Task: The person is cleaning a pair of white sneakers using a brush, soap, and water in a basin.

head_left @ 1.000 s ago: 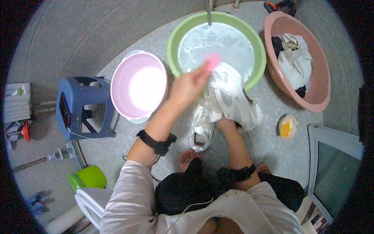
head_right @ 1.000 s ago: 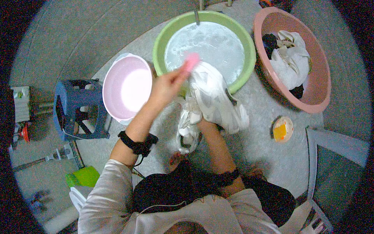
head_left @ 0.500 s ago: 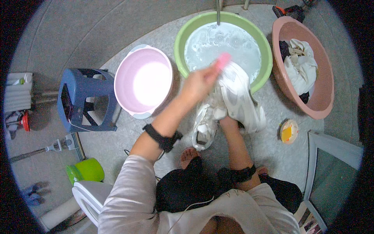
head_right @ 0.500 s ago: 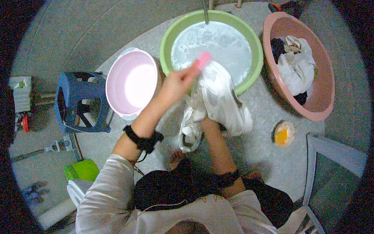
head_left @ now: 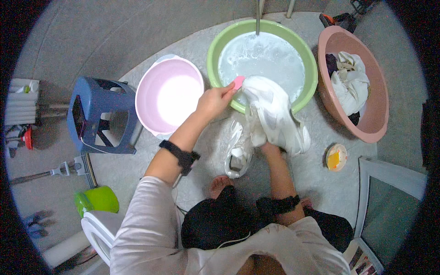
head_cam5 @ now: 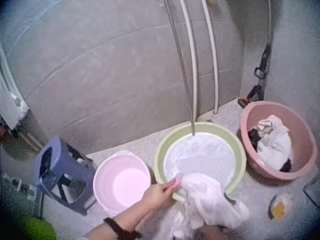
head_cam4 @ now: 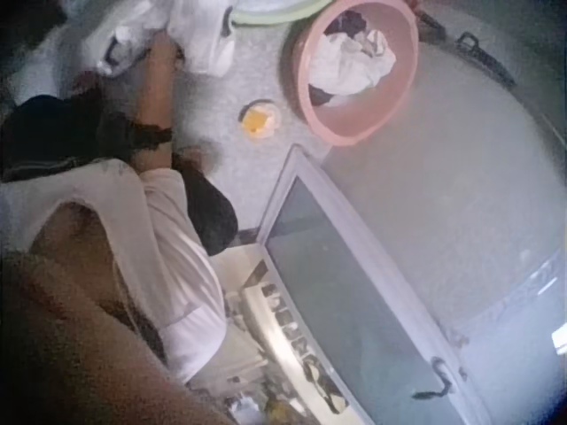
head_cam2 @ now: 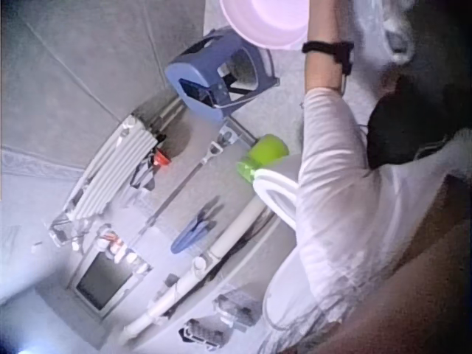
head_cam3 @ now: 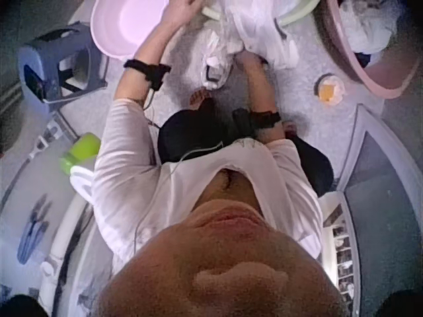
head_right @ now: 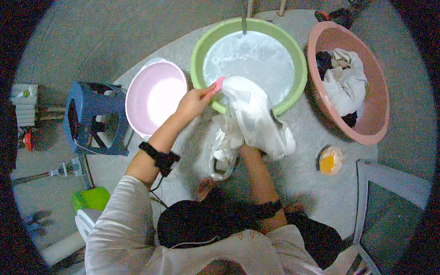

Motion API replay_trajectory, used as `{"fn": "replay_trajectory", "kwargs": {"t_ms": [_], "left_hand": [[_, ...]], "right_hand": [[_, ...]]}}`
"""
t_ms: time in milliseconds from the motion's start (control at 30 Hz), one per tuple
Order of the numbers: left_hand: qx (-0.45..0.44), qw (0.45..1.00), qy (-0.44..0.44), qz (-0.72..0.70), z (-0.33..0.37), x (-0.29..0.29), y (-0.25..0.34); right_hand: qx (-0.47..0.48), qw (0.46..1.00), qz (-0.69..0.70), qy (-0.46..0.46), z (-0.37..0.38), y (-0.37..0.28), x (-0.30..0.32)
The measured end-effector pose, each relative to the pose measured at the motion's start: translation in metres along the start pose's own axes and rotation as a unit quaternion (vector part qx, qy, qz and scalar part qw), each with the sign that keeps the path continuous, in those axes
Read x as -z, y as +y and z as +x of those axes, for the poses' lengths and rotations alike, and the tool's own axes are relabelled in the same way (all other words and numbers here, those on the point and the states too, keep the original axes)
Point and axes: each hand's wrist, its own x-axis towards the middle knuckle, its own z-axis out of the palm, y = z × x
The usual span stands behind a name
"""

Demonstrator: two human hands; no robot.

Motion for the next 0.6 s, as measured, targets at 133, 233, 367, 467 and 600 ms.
{"fn": "replay_trajectory", "kwargs": {"t_ms": [133, 233, 367, 467, 600], "left_hand": [[-0.083, 0.977, 0.07, -0.184, -0.007, 0.011, 0.055], [-0.129, 0.985, -0.008, -0.11, -0.015, -0.014, 0.078], [-0.002, 0.997, 0.042, -0.058, -0.007, -0.003, -0.012], [-0.017, 0.99, 0.075, -0.115, -0.006, 0.004, 0.003], [-0.018, 0.968, 0.107, -0.226, -0.002, 0.008, -0.001]], "right_hand": [[-0.005, 0.998, 0.003, 0.061, 0.023, 0.04, -0.052], [-0.019, 0.969, 0.186, 0.162, 0.019, 0.124, -0.13], [-0.096, 0.983, 0.135, 0.082, 0.012, 0.07, -0.087], [-0.024, 0.952, 0.288, 0.098, 0.015, 0.116, -0.132], [-0.111, 0.783, 0.612, 0.026, -0.004, 0.111, -0.085]]}}
